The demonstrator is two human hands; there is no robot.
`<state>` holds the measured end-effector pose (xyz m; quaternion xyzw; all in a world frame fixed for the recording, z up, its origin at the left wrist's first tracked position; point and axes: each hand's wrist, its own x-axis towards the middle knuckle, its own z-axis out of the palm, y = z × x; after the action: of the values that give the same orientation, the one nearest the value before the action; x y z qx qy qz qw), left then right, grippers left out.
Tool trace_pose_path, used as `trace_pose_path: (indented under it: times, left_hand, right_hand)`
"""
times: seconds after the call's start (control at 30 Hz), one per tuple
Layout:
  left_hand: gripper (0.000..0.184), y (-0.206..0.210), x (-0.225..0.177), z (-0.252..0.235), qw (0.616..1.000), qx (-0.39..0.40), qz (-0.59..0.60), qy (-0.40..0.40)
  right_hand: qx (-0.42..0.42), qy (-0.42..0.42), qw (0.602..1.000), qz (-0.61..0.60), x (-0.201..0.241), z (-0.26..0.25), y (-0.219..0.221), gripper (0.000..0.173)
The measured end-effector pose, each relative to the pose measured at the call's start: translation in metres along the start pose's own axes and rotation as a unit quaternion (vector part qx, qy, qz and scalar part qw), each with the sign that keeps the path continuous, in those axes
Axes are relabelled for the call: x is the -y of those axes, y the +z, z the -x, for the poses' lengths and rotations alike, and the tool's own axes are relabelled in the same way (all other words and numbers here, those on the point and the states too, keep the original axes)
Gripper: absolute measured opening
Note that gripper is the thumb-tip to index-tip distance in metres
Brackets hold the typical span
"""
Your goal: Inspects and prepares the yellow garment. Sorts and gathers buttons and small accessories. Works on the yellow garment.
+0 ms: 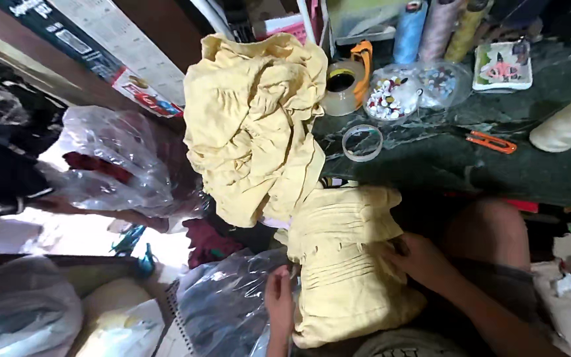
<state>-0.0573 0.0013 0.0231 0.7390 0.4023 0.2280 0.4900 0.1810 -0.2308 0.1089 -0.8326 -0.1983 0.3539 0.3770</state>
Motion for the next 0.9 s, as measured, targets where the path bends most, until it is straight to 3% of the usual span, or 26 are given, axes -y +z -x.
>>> trace_pose_path:
  times: [0.07,0.17,0.27,0.33,0.43,0.5,0.57,0.67,0.77,0.83,0.9]
  left_hand:
    - [0.050,-0.018,-0.018,0.028,0.986,0.013,-0.012,0.167]
    - [0.068,-0.016,-0.059,0.067,0.935,0.127,-0.141,0.299]
    - [0.043,0.007,-0.051,0.081,0.883,0.175,-0.240,0.363]
    - [0.034,0.012,-0.048,0.081,0.883,0.185,-0.232,0.364]
    - [0.034,0.012,-0.050,0.086,0.885,0.192,-0.228,0.357]
    - [0.037,0.008,-0.052,0.086,0.894,0.217,-0.209,0.331]
    - [0.041,0.004,-0.057,0.085,0.918,0.244,-0.113,0.292]
    - [0.024,0.005,-0.071,0.070,0.952,0.154,0.032,0.264]
    - [0.019,0.007,-0.086,0.033,0.967,0.039,-0.053,0.245]
    - [0.036,0.011,-0.090,0.008,0.971,0.039,-0.101,0.213]
    - [0.057,0.017,-0.091,-0.008,0.973,0.067,-0.066,0.210]
  right_hand:
    - [-0.021,-0.070,0.997,0.038,0.010,0.022,-0.010,0.029]
    - [-0.070,-0.241,0.968,0.029,0.036,0.022,-0.004,0.028]
    - [-0.082,-0.334,0.938,0.050,0.053,-0.028,0.021,0.032]
    - [-0.056,-0.309,0.947,0.069,0.060,-0.069,0.035,0.034]
    - [-0.080,-0.319,0.944,0.017,0.050,-0.113,0.050,0.030]
    - [-0.070,-0.326,0.942,-0.033,0.046,-0.115,0.047,0.028]
    - [-0.068,-0.315,0.946,-0.036,0.044,-0.097,0.040,0.033]
    - [-0.101,-0.337,0.936,-0.018,0.035,-0.058,0.034,0.029]
    - [-0.076,-0.378,0.923,-0.001,0.030,-0.025,0.045,0.026]
    - [-0.086,-0.402,0.911,0.039,0.033,-0.016,0.056,0.027]
    - [-0.119,-0.426,0.894,0.073,0.038,-0.017,0.065,0.028]
